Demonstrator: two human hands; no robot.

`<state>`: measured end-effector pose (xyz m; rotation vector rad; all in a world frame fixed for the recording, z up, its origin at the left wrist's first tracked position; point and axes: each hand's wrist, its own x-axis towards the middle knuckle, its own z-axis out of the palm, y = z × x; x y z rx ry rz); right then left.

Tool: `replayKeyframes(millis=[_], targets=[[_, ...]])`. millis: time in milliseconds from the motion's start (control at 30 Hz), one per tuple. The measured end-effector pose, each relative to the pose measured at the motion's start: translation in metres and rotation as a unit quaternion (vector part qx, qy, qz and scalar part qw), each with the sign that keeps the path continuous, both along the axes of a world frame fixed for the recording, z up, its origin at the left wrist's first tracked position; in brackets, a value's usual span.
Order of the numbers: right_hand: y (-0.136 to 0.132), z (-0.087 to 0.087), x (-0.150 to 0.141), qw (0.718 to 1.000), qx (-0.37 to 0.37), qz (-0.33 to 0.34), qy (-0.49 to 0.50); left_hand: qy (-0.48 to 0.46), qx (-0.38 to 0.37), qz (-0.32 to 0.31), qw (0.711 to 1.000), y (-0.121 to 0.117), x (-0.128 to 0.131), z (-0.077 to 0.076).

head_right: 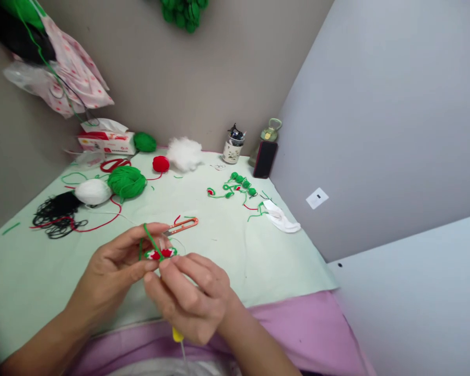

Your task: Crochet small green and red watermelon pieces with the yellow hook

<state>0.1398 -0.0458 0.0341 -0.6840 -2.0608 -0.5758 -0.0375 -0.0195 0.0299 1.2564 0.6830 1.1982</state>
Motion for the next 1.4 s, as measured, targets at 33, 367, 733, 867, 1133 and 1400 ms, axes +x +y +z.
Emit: replayKeyframes(millis=[33, 367, 733, 867, 1133, 1400], targets=[[0.000, 0.000, 0.001, 1.000, 0.004, 0.003, -0.002, -0.006, -0.008, -0.014, 1.000, 0.001, -0.002, 0.000], [0.008, -0.004, 0.004, 0.998, 0.056, 0.013, -0.022, 0.025, 0.037, 0.047, 0.998, -0.002, -0.002, -0.004], [0.009, -0.010, 0.006, 0.998, 0.071, -0.001, 0.000, 0.027, 0.058, 0.044, 0.997, -0.001, 0.003, -0.002], [0.006, -0.005, 0.007, 1.000, -0.007, 0.022, 0.013, 0.026, 0.039, 0.058, 0.997, -0.002, 0.004, -0.006], [0.005, -0.015, -0.002, 0.975, -0.154, 0.068, 0.146, 0.105, 0.083, 0.175, 0.975, -0.005, 0.009, -0.011], [0.000, -0.010, -0.007, 0.932, -0.251, 0.098, 0.243, 0.118, 0.120, 0.205, 0.964, -0.005, 0.012, -0.013]])
